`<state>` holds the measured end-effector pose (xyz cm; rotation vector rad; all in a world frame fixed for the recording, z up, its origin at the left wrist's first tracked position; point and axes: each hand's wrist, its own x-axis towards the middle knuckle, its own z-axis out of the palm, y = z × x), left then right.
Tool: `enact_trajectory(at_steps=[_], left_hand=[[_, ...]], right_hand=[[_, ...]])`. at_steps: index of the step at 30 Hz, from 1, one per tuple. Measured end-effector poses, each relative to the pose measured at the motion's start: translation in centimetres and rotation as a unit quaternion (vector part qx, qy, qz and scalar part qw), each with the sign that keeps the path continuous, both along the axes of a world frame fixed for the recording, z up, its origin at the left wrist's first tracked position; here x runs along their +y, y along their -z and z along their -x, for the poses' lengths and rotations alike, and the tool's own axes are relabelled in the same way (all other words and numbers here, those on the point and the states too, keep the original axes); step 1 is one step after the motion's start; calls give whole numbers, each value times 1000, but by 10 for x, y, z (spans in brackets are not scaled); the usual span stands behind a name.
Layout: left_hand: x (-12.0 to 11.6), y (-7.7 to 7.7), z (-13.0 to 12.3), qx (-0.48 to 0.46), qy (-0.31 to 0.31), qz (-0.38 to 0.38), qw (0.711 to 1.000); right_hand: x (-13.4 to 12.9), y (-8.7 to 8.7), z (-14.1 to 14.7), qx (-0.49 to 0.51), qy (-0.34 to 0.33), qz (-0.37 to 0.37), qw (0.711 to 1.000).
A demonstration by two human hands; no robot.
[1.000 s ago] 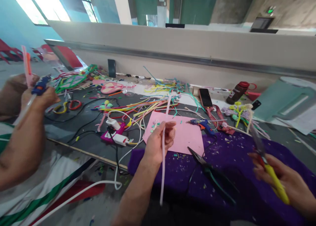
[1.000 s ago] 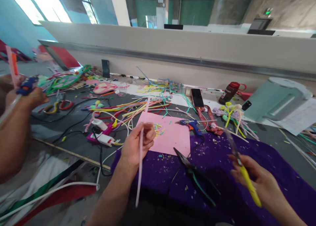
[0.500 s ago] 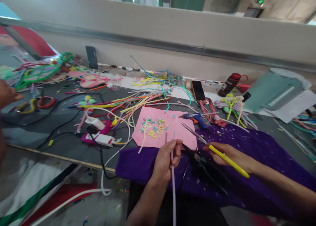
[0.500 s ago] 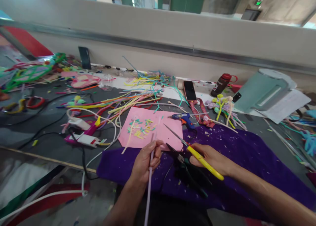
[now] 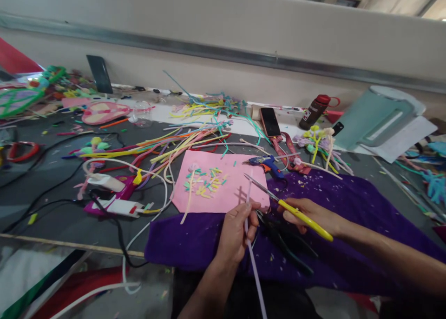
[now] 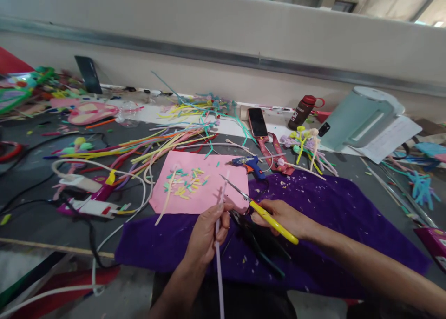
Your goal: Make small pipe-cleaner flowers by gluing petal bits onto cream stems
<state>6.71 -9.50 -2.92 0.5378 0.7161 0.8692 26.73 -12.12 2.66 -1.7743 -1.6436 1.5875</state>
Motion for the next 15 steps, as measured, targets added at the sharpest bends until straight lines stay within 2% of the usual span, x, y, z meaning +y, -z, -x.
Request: enact_trajectory(at_steps=[15], left_hand=[[0,4,-3,28,13,0,1000]], right_hand=[[7,19,3,28,46,17,998]])
